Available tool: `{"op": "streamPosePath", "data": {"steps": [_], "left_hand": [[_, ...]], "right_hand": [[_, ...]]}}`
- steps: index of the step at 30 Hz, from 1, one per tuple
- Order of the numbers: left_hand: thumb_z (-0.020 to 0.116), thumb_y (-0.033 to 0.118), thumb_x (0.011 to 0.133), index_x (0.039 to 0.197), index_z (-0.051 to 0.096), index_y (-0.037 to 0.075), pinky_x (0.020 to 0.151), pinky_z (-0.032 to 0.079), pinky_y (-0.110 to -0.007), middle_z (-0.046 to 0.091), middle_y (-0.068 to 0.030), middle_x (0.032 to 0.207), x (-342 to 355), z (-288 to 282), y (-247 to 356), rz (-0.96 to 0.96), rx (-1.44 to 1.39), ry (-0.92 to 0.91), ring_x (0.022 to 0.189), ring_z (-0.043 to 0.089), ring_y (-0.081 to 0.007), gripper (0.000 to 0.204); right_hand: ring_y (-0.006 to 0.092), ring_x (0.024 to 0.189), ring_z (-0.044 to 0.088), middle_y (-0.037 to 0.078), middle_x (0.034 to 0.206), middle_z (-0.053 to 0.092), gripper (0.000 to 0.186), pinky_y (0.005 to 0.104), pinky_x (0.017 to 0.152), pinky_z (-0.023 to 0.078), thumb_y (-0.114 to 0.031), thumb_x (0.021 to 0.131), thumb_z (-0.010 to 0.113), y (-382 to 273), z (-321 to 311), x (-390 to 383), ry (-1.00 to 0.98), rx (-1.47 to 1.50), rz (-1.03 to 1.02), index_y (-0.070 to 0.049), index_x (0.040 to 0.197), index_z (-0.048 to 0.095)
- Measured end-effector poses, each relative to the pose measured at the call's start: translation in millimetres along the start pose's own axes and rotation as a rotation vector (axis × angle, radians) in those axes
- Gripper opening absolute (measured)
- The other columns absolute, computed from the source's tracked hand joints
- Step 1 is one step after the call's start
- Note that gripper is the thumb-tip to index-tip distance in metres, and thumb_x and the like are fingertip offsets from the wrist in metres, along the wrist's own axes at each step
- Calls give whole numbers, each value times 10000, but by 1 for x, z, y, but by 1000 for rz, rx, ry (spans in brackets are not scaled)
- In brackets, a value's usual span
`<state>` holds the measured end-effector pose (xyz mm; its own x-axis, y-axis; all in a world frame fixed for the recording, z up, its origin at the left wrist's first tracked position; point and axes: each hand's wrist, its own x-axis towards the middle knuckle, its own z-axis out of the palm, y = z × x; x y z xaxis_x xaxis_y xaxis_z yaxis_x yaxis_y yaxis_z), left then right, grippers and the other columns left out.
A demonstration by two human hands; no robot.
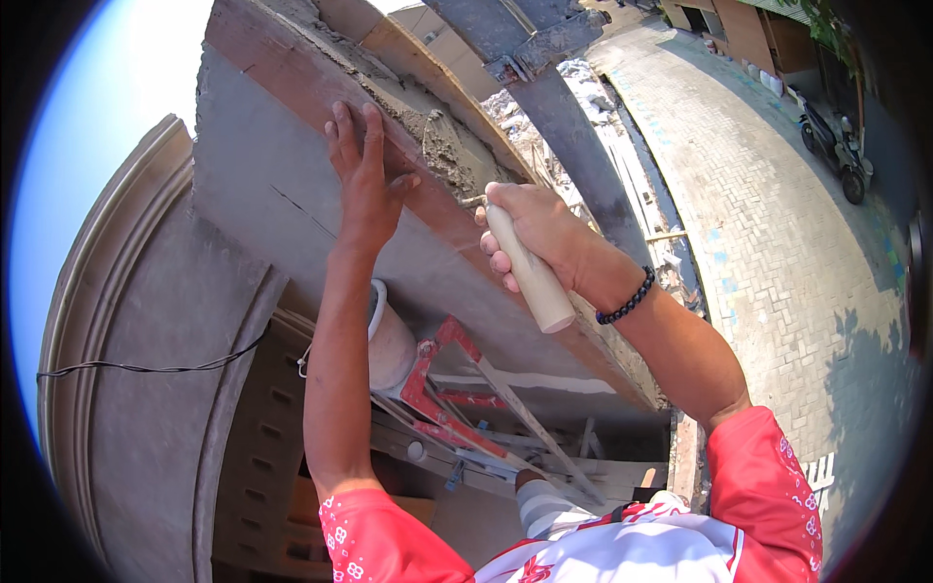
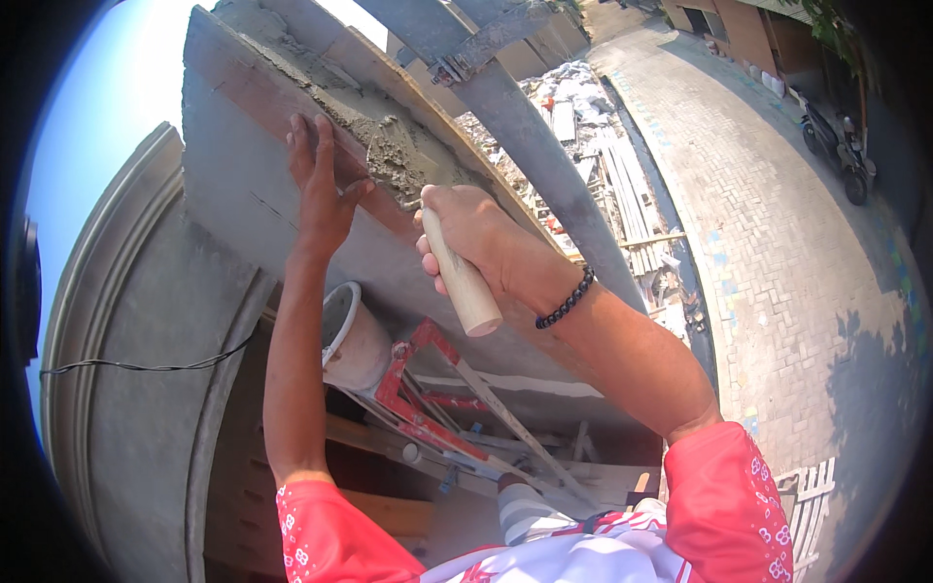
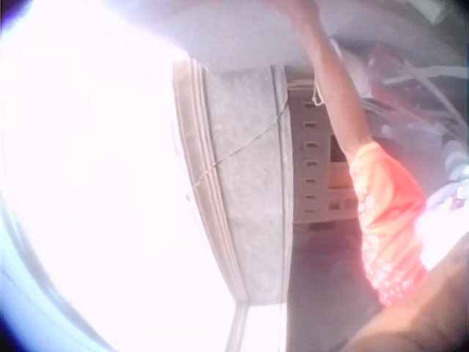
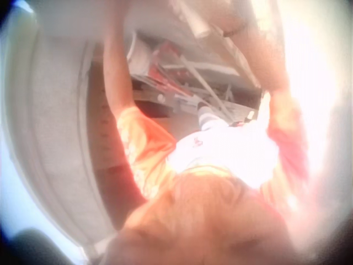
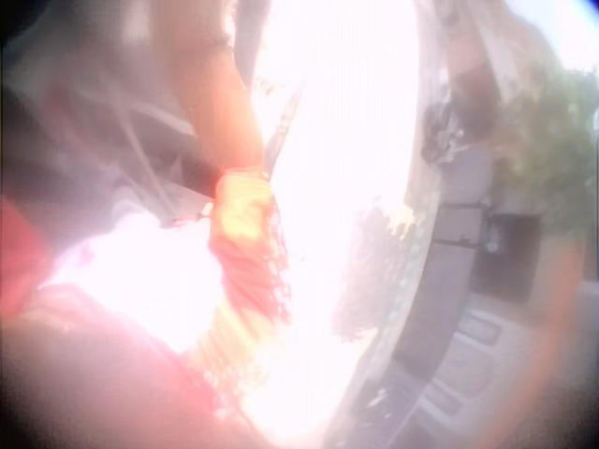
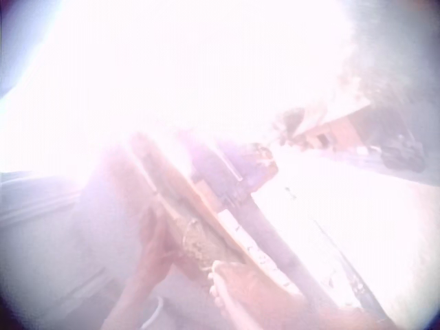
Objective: The person scoops cement from a bucket with a trowel and applies it to a concrete beam, smoothing the surface repeatedly. The person works on a ladder outdoors, repeatedly refilling the trowel and spreading the cement along the beam.
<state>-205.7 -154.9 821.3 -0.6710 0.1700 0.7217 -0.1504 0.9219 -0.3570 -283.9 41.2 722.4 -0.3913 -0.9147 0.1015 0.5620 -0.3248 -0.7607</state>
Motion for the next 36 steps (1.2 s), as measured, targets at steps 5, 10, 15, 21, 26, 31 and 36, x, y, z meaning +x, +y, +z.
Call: {"op": "streamPosePath", "data": {"steps": [5, 10, 15, 21, 26, 31, 36], "left_hand": [[814, 38, 690, 1533, 258, 158, 1155, 246, -511, 67, -204, 1609, 0, 4, -3, 33, -16, 36, 1450, 99, -473, 1017], [821, 31, 671, 1520, 286, 154, 1140, 278, -532, 68, -219, 1604, -2, 5, -11, 26, 11, 7, 1442, 98, -499, 1012], [819, 54, 693, 1549, 232, 199, 1176, 214, -489, 57, -177, 1618, -1, 7, -9, 17, -62, 37, 1466, 80, -440, 1048], [815, 49, 698, 1554, 217, 207, 1176, 223, -483, 59, -167, 1621, -1, 5, -5, -18, -56, 19, 1470, 83, -432, 1056], [808, 29, 699, 1554, 215, 202, 1173, 235, -474, 59, -160, 1622, -2, 11, -7, -4, -27, 40, 1468, 99, -429, 1055], [808, 11, 691, 1552, 220, 196, 1172, 242, -468, 59, -158, 1622, 2, 8, -3, -11, 7, 34, 1467, 117, -419, 1059], [813, 16, 692, 1551, 223, 187, 1178, 230, -458, 63, -161, 1622, 0, 6, -7, -12, 10, 19, 1471, 118, -401, 1056]], "right_hand": [[112, 445, 515, 39, 644, 539, 308, 283, 342, 472, -331, 1011, 402, -59, 28, 7, -127, -180, -75, -36, 954, 471], [102, 441, 515, 32, 647, 540, 305, 273, 347, 468, -320, 1019, 417, -61, 18, -13, -116, -359, -236, -30, 952, 483], [91, 474, 525, 32, 678, 554, 335, 253, 372, 456, -351, 1000, 451, -48, -41, 5, 18, -532, -305, -29, 941, 523], [110, 492, 516, 32, 671, 533, 312, 283, 410, 454, -336, 1013, 420, -21, -62, 26, 102, -743, -201, -44, 958, 513], [128, 484, 507, 41, 654, 515, 316, 298, 408, 445, -337, 1017, 388, 13, -98, 36, 95, -701, -25, -50, 922, 481], [105, 473, 502, 22, 664, 505, 345, 248, 374, 443, -354, 1036, 371, 56, -121, 25, 94, -584, 54, -59, 891, 475], [115, 476, 492, 34, 662, 505, 349, 304, 397, 453, -355, 1031, 337, 94, -123, -2, 118, -520, 159, -65, 886, 466]]}}
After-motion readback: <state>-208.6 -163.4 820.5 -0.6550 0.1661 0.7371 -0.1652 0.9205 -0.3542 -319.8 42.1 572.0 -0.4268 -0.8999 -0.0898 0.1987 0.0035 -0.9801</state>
